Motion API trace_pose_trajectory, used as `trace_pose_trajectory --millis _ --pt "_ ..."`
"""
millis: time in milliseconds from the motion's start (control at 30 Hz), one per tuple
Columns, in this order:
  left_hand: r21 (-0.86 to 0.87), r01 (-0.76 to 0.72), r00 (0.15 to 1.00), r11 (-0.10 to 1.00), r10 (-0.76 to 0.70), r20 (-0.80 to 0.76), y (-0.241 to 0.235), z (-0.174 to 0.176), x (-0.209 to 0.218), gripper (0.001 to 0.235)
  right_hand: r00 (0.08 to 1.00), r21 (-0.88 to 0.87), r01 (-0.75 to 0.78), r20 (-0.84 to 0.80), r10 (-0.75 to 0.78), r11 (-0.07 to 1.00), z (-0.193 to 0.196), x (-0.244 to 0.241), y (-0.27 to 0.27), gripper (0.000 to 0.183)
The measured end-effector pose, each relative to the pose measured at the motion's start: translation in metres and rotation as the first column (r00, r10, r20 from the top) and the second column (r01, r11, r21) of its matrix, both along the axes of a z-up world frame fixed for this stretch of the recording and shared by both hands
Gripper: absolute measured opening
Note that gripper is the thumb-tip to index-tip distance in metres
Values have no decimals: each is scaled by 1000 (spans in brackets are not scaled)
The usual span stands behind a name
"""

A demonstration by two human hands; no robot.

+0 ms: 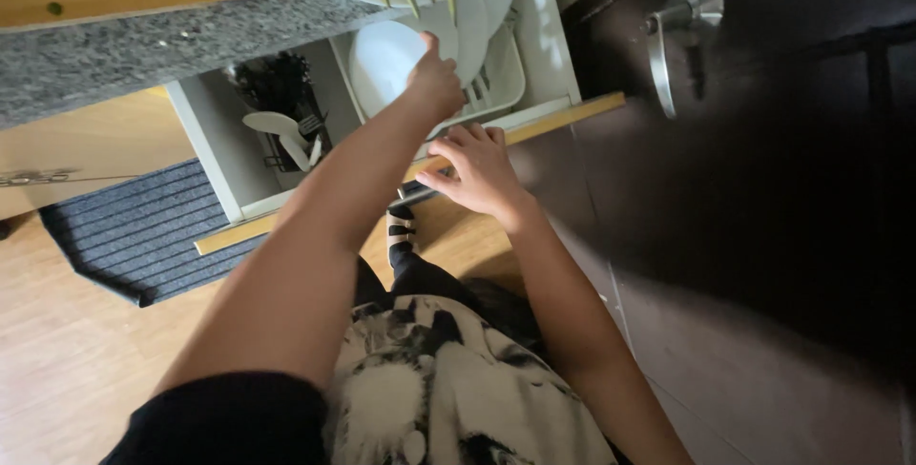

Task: The person cuts a yellow squash into small pieces on a wooden cutting board using a knife and places the pieces into a white bowl. They then open a drawer to retrieve a white bowl and a wooden spoon, and later place a black pot lid into the drawer.

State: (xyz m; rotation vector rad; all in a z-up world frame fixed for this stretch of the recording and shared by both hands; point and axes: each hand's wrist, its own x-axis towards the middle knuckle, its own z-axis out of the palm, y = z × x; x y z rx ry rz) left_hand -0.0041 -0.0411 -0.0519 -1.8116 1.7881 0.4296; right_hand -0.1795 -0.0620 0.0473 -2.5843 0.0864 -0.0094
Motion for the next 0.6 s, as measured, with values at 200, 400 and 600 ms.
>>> trace_pose_trajectory --millis 200,400,600 --pt "-37 -109 994 993 109 -25 -25 -19 4 31 999 -17 -2 -37 2 1000 5 4 -3 38" --pt "-77 -50 994 996 57 97 -15 -11 -10 27 993 12 8 -116 -7 1000 2 4 -6 43" --pt "-405 -155 983 901 100 -154 20 -40 4 31 907 337 327 -375 -193 883 37 53 -31 30"
